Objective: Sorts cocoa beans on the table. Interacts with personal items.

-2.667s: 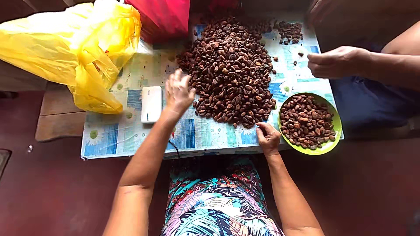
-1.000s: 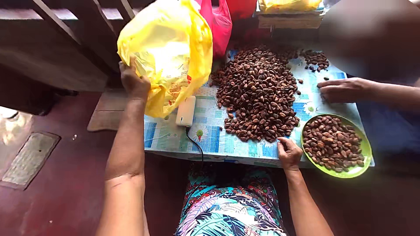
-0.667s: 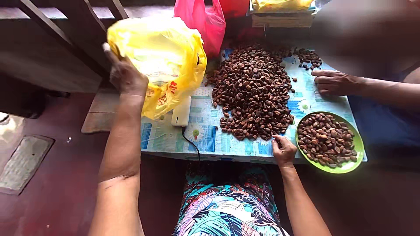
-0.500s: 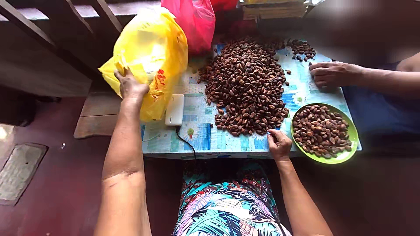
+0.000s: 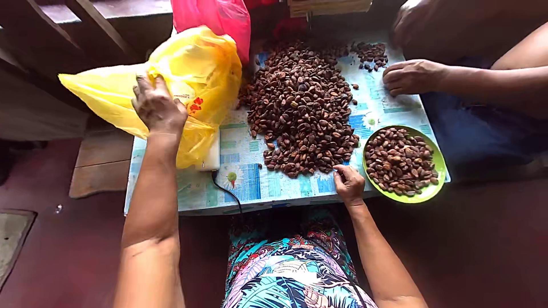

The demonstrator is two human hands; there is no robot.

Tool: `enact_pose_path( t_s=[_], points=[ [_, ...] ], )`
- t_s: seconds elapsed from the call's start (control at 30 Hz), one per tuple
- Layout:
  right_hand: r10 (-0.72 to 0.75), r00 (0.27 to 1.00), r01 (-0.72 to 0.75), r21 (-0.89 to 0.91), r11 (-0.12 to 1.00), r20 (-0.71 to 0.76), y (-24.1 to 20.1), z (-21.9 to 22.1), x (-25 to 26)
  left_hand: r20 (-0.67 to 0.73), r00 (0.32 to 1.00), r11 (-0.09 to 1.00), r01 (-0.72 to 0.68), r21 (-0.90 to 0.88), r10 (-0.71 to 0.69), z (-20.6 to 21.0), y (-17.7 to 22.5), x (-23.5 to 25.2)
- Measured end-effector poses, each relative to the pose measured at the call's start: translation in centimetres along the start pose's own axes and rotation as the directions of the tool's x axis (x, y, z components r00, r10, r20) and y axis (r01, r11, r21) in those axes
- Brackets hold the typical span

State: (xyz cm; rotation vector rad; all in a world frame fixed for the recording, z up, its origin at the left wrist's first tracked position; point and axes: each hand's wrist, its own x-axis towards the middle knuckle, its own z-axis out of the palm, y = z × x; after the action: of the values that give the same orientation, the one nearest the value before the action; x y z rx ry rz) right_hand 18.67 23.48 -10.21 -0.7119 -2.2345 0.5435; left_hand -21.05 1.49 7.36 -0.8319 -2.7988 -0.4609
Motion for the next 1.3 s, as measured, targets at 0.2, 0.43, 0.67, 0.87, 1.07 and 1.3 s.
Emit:
enact_pose_path(
  t_s=[0.2,0.43,0.67,0.87,1.07,1.3],
  points=[
    [-0.003,1.0,0.003,0.001,1.0,0.002,0.0,-0.1,-0.1,0.172,0.946,0.958,0.285,-0.043,-0.274,2.6,-4.4,3.1],
    [-0.01,1.0,0.01,-0.013,1.0,-0.019,-0.1,0.1,-0.2,0.208,0.922,0.939,0.294,0.178,-0.328,2.3,-5.1,3.8],
    [-0.025,0.999,0.024,-0.029,0.999,-0.037,0.0,0.3,-0.2,0.272,0.881,0.854,0.232,0.465,-0.388,-2.1,-0.2,2.8],
    [-0.025,0.999,0.024,-0.032,0.999,-0.021,0.1,0.2,-0.1,0.291,0.953,0.982,0.025,0.185,-0.079,3.0,-2.9,5.1],
    [-0.026,0.999,0.025,-0.06,0.998,-0.025,0.0,0.2,-0.1,0.44,0.858,0.943,0.326,-0.065,-0.266,8.4,-4.3,7.3],
    [-0.035,0.999,0.034,-0.055,0.998,-0.015,0.0,0.2,-0.2,0.494,0.714,0.815,0.579,-0.019,-0.495,6.9,-0.2,5.4]
  ],
)
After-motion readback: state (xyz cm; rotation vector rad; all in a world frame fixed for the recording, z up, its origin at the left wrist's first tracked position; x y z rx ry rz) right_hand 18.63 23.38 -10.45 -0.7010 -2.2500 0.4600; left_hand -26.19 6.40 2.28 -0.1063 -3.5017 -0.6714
